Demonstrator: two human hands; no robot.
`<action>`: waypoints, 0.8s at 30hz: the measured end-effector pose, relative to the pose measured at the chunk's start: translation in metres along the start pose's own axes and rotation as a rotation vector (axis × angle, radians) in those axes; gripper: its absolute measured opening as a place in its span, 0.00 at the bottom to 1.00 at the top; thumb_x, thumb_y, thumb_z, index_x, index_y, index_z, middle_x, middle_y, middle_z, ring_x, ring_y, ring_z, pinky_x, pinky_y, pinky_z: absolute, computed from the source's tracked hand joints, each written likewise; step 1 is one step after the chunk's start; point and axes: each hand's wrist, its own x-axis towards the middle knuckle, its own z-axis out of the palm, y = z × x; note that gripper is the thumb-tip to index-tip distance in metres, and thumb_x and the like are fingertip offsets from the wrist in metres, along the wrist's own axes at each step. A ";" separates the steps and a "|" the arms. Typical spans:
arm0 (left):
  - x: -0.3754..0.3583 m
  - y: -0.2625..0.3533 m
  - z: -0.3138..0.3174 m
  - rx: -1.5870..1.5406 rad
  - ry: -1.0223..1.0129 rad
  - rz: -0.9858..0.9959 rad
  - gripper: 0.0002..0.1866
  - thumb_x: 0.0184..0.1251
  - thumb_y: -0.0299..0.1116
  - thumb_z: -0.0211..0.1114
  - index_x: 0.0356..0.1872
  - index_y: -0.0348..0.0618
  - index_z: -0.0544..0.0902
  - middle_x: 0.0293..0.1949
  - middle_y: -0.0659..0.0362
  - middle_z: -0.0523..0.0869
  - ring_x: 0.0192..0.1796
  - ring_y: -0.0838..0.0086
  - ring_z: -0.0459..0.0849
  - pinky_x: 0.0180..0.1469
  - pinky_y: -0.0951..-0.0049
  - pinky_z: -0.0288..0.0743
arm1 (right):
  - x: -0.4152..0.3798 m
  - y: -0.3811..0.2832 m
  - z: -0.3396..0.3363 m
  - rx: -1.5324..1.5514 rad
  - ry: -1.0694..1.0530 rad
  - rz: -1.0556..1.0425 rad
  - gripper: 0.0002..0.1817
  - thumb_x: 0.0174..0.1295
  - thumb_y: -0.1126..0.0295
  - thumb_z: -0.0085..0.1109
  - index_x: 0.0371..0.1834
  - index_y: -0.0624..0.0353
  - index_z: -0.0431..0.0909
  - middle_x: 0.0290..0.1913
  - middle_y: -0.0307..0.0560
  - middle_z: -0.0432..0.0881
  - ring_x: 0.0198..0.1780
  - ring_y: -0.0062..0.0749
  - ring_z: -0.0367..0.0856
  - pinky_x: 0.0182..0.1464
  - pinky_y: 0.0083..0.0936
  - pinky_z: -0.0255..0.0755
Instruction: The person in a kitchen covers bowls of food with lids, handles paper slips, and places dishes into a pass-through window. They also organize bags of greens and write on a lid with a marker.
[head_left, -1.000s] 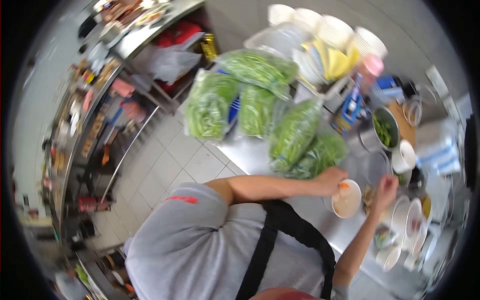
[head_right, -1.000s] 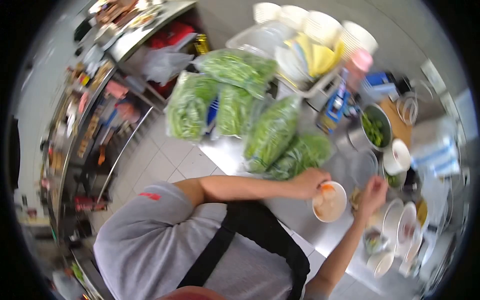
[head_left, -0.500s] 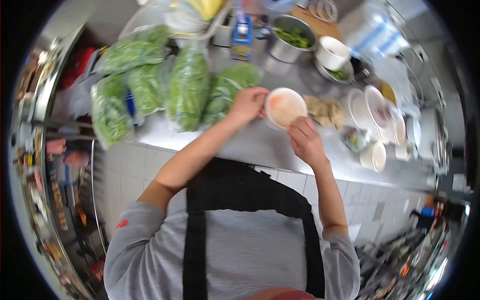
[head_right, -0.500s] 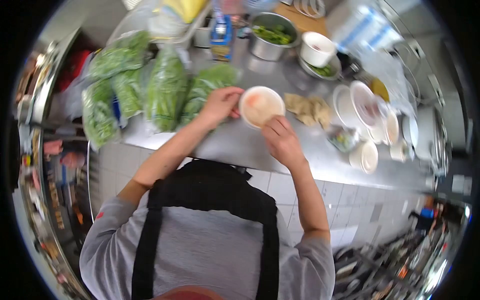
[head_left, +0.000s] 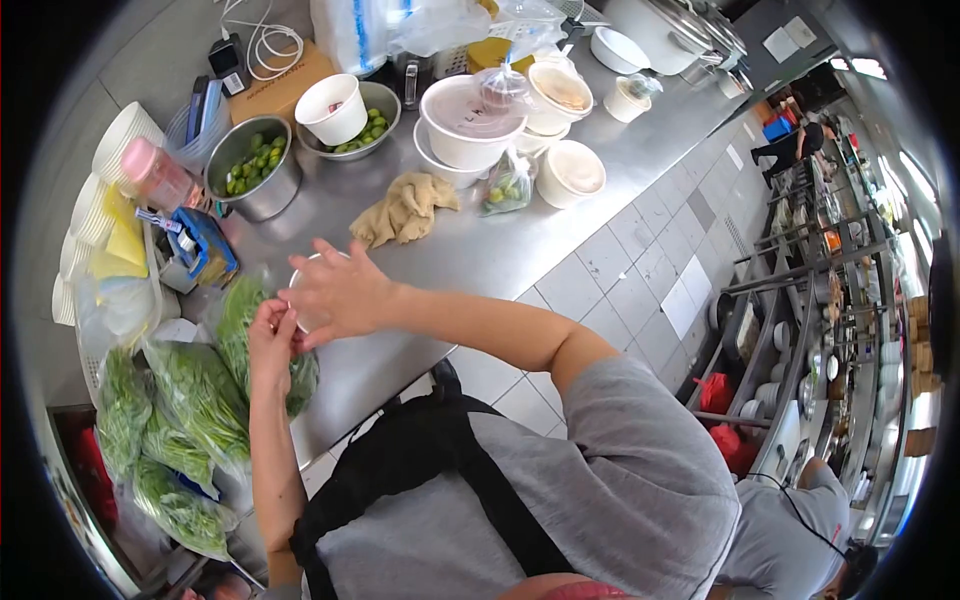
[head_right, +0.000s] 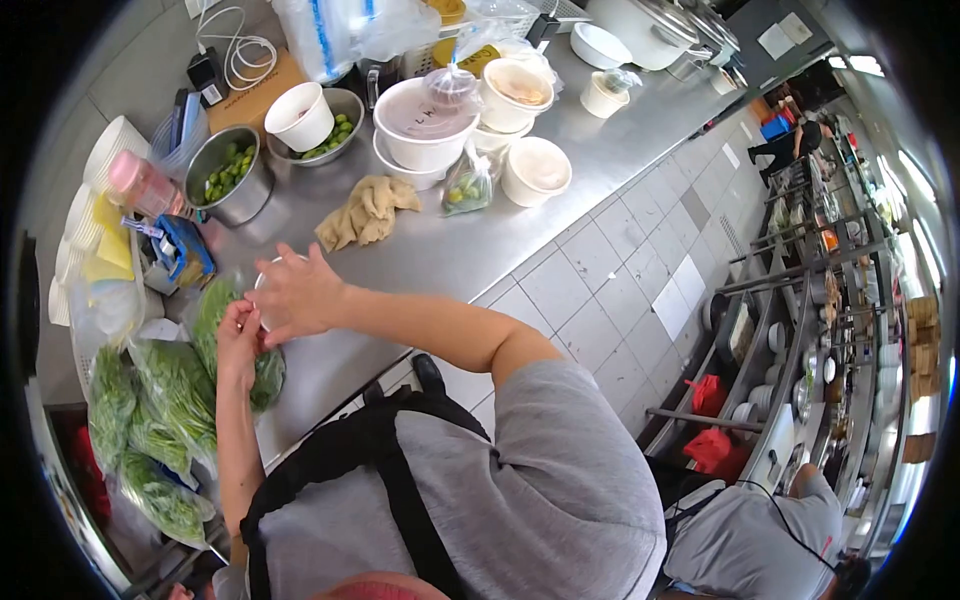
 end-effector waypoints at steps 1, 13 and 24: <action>0.002 0.002 -0.003 0.032 -0.009 -0.012 0.10 0.65 0.29 0.54 0.46 0.41 0.71 0.27 0.63 0.79 0.25 0.81 0.76 0.22 0.81 0.72 | 0.000 -0.002 0.002 -0.013 0.030 0.005 0.36 0.47 0.34 0.50 0.59 0.36 0.66 0.64 0.51 0.61 0.64 0.53 0.57 0.50 0.60 0.59; 0.000 0.088 -0.087 1.159 0.300 0.452 0.18 0.52 0.38 0.65 0.42 0.39 0.77 0.32 0.48 0.82 0.39 0.54 0.80 0.40 0.57 0.72 | 0.055 0.009 0.002 0.215 -0.126 -0.022 0.27 0.49 0.44 0.59 0.50 0.45 0.74 0.52 0.49 0.73 0.58 0.47 0.67 0.49 0.49 0.66; 0.091 0.099 -0.150 1.396 0.109 0.384 0.12 0.46 0.43 0.68 0.27 0.46 0.84 0.27 0.53 0.83 0.36 0.61 0.82 0.38 0.60 0.74 | 0.233 -0.026 0.073 0.920 0.146 0.715 0.17 0.45 0.72 0.63 0.40 0.61 0.74 0.33 0.50 0.80 0.30 0.34 0.79 0.34 0.28 0.72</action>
